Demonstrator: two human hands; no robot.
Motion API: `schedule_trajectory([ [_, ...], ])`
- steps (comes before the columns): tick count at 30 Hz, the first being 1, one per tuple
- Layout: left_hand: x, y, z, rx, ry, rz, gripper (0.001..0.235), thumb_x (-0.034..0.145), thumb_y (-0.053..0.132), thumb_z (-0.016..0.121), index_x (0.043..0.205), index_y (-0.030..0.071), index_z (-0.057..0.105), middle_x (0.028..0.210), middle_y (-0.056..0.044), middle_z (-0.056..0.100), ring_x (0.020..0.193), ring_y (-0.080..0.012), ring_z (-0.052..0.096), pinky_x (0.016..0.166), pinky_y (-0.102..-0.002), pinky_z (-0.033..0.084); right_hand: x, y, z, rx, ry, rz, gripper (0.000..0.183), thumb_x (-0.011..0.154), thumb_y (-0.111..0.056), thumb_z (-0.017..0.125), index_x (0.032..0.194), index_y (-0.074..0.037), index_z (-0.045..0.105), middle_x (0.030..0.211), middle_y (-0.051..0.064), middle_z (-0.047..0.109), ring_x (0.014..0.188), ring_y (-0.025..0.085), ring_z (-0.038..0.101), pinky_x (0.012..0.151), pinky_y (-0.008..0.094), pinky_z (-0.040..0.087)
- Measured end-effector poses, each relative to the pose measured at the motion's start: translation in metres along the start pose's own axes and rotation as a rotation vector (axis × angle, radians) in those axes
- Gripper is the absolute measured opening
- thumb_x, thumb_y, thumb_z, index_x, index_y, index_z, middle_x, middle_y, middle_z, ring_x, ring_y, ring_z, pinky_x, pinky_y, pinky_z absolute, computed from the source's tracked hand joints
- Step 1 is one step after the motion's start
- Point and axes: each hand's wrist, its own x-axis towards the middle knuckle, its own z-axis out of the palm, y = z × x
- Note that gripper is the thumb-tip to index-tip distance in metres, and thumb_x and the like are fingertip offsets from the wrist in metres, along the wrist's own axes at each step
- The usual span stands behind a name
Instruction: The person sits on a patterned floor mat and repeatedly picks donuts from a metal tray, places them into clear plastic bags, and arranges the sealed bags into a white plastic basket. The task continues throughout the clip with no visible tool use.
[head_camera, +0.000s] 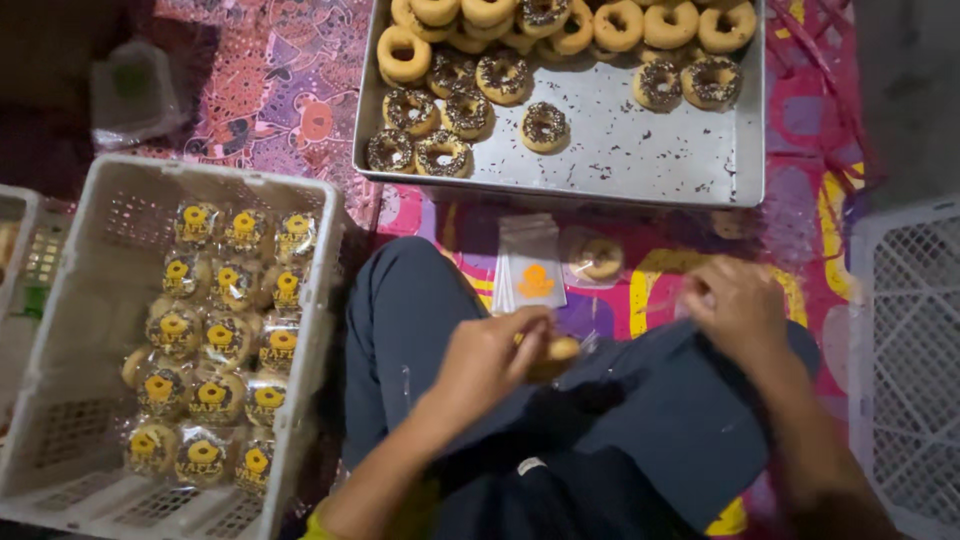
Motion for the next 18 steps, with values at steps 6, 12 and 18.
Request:
schedule_trajectory([
  [6, 0.021, -0.016, 0.011, -0.004, -0.329, 0.558, 0.012, 0.091, 0.018, 0.071, 0.101, 0.016, 0.077, 0.142, -0.01, 0.061, 0.149, -0.0446, 0.038, 0.123, -0.056, 0.025, -0.028, -0.014, 0.068, 0.415, 0.037, -0.637, 0.092, 0.061, -0.049, 0.094, 0.135, -0.003, 0.066, 0.152, 0.029, 0.046, 0.139, 0.044, 0.043, 0.111, 0.053, 0.036],
  [12, 0.012, -0.032, 0.037, -1.206, -0.053, 0.029, 0.043, 0.106, 0.043, 0.056, 0.129, 0.009, 0.07, 0.147, -0.011, 0.061, 0.14, -0.0267, 0.054, 0.118, -0.04, 0.043, -0.028, -0.1, 0.084, 1.799, -0.192, -0.074, 0.026, 0.083, -0.005, 0.084, 0.107, -0.001, 0.074, 0.115, 0.009, 0.068, 0.105, 0.018, 0.069, 0.093, 0.034, 0.055],
  [18, -0.009, -0.079, 0.04, -0.568, 0.76, -0.174, 0.027, 0.11, 0.016, 0.055, 0.106, -0.003, 0.073, 0.111, -0.009, 0.071, 0.104, -0.017, 0.065, 0.094, -0.03, 0.051, 0.035, -0.172, 0.117, 2.121, -0.037, 0.264, 0.023, 0.1, -0.016, 0.064, 0.109, 0.003, 0.073, 0.109, 0.009, 0.074, 0.103, 0.016, 0.07, 0.094, 0.029, 0.054],
])
